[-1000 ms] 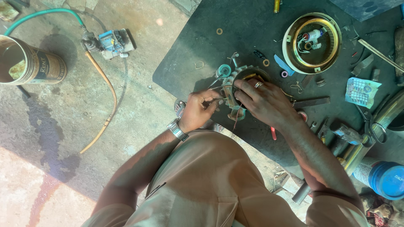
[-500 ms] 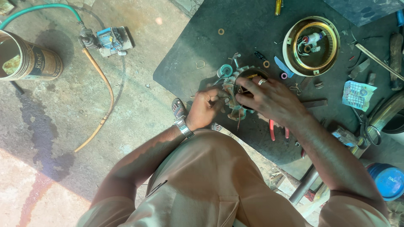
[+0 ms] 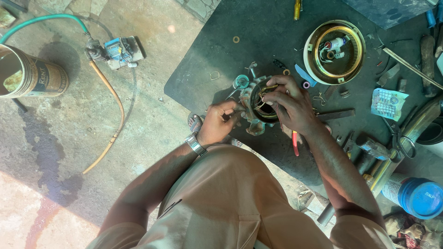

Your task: The person works on a disassembled electric motor stator on a workbench. They use pliers and a screwdriver to pull, cut, and adjust copper windings and wires inside the stator slots. The person repeatedly manipulates the windings and occasionally uses a hammer to tap the stator body.

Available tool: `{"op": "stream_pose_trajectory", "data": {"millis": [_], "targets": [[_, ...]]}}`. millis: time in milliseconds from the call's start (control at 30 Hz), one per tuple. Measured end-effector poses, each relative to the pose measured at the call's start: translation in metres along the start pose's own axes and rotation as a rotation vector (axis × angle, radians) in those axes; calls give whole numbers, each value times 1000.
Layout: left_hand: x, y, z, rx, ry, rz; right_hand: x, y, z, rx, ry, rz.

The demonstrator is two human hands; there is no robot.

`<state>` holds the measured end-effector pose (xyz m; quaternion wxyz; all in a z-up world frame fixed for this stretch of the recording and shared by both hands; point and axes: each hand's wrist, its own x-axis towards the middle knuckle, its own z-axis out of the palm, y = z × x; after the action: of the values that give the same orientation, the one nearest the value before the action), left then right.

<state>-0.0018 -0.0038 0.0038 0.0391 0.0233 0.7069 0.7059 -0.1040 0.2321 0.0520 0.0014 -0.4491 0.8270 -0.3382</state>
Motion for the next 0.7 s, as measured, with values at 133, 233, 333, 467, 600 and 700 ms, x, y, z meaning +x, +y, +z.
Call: {"op": "stream_pose_trajectory", "data": {"millis": [133, 233, 333, 467, 600, 700], "targets": [[0, 0, 1, 111, 31, -4, 7, -18, -17, -95, -100, -46], [-1, 0, 0, 105, 32, 5, 9, -27, -18, -266, -115, -116], [0, -1, 1, 133, 47, 40, 9, -24, -13, -119, -37, -60], [-1, 4, -6, 198, 99, 104, 10, -22, -1, 44, 164, -7], [2, 19, -7, 149, 133, 91, 6, -26, 7, 197, 345, 49], [5, 36, -5, 286, 123, 244, 6, -30, 10, 253, 416, 176]]}}
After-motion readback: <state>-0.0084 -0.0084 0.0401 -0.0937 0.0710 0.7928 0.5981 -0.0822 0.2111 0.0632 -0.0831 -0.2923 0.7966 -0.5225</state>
